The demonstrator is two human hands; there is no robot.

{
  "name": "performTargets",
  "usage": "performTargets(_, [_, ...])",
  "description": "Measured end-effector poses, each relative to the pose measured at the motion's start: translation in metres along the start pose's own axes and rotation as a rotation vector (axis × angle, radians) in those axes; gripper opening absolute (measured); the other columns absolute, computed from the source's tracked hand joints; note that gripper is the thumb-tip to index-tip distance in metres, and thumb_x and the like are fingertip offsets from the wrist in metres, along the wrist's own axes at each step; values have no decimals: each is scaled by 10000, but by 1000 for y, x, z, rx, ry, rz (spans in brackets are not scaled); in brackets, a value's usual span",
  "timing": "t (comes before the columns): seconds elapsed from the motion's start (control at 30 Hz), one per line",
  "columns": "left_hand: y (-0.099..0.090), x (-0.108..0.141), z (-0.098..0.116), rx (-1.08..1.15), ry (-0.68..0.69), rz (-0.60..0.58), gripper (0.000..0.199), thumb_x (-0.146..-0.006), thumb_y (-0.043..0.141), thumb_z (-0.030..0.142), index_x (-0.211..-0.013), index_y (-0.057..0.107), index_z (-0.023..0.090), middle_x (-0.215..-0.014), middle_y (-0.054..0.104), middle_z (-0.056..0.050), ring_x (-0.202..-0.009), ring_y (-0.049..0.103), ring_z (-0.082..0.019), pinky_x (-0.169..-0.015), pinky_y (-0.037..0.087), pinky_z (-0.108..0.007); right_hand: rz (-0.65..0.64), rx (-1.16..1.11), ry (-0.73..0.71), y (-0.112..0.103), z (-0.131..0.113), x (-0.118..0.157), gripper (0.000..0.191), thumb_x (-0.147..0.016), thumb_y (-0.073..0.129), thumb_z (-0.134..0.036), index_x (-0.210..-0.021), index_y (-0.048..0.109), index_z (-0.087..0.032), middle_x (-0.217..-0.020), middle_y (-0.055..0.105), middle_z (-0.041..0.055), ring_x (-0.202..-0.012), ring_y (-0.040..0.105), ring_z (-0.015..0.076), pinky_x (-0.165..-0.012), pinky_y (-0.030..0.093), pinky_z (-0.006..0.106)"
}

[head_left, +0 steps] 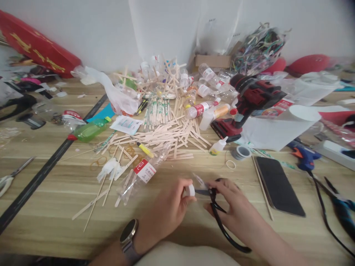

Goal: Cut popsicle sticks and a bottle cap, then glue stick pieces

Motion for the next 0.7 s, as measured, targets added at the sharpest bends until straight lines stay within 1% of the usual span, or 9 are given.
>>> performTargets(0.1, [15, -1, -29, 282, -355, -96, 294, -964, 363, 469, -921, 476, 201, -709, 581, -5, -598, 530, -154, -584, 458, -279, 267, 379, -146, -19, -19, 7, 411, -806, 583, -214, -1216, 608, -214, -888, 556, 96, -824, 568, 285, -689, 447, 414])
performTargets(0.2, [25, 0, -33, 393, -434, -177, 361, -971, 282, 497, -828, 448, 210, -618, 534, 20, -500, 463, -134, -486, 421, -254, 290, 453, -179, -17, -23, 8, 432, -809, 575, -201, -1239, 601, -206, -897, 549, 105, -832, 555, 290, -707, 434, 424])
performTargets(0.27, [16, -1, -29, 279, -339, -123, 290, -960, 390, 467, -953, 490, 195, -746, 597, -15, -634, 546, -160, -599, 471, -282, 176, 258, -84, -11, -11, 2, 404, -791, 613, -217, -1194, 631, -224, -876, 565, 83, -835, 571, 273, -712, 453, 404])
performTargets(0.3, [8, -2, -22, 154, -227, -76, 261, -952, 446, 429, -1048, 498, 193, -858, 624, -43, -754, 583, -182, -694, 488, -308, 82, 126, -11, -4, -4, -2, 388, -775, 636, -229, -1163, 648, -236, -865, 575, 68, -825, 581, 258, -713, 467, 390])
performTargets(0.4, [1, 3, 9, -124, 163, -17, 227, -975, 427, 267, -1176, 499, 188, -1100, 628, -112, -1013, 585, -227, -891, 467, -374, -224, -203, 194, 21, 12, -3, 383, -729, 677, -251, -1112, 673, -255, -827, 593, 24, -744, 593, 205, -697, 505, 340])
performTargets(0.47, [2, 7, 15, -130, 255, -28, 227, -975, 412, 212, -1178, 512, 190, -1133, 625, -118, -1053, 578, -228, -928, 453, -377, -303, -272, 239, 28, 14, -1, 384, -720, 682, -257, -1103, 674, -257, -835, 603, 14, -714, 590, 189, -677, 512, 322])
performTargets(0.57, [0, 2, -4, 54, 20, 3, 220, -955, 484, 297, -1149, 532, 205, -1028, 642, -88, -933, 596, -216, -833, 472, -343, -73, -89, 78, 8, 5, -3, 376, -769, 638, -242, -1145, 655, -244, -863, 599, 43, -788, 596, 218, -696, 498, 348])
performTargets(0.63, [5, 1, -24, 332, -233, 10, 258, -932, 515, 413, -1068, 545, 196, -855, 638, -46, -744, 575, -178, -682, 460, -291, 161, 188, -70, -12, -8, 1, 410, -814, 588, -232, -1223, 617, -223, -884, 577, 80, -840, 582, 258, -713, 472, 391])
performTargets(0.7, [14, 0, -35, 692, -399, 15, 326, -890, 547, 502, -955, 550, 182, -716, 595, -1, -604, 500, -130, -577, 406, -246, 294, 424, -167, -21, -19, 6, 434, -847, 545, -238, -1279, 582, -214, -904, 558, 103, -843, 568, 279, -722, 449, 420])
Point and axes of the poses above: each hand's wrist, its own x-axis away from the middle knuckle, its own y-axis out of the palm, z = x × y, the point moved 9 cm from there along -x, towards the middle knuckle
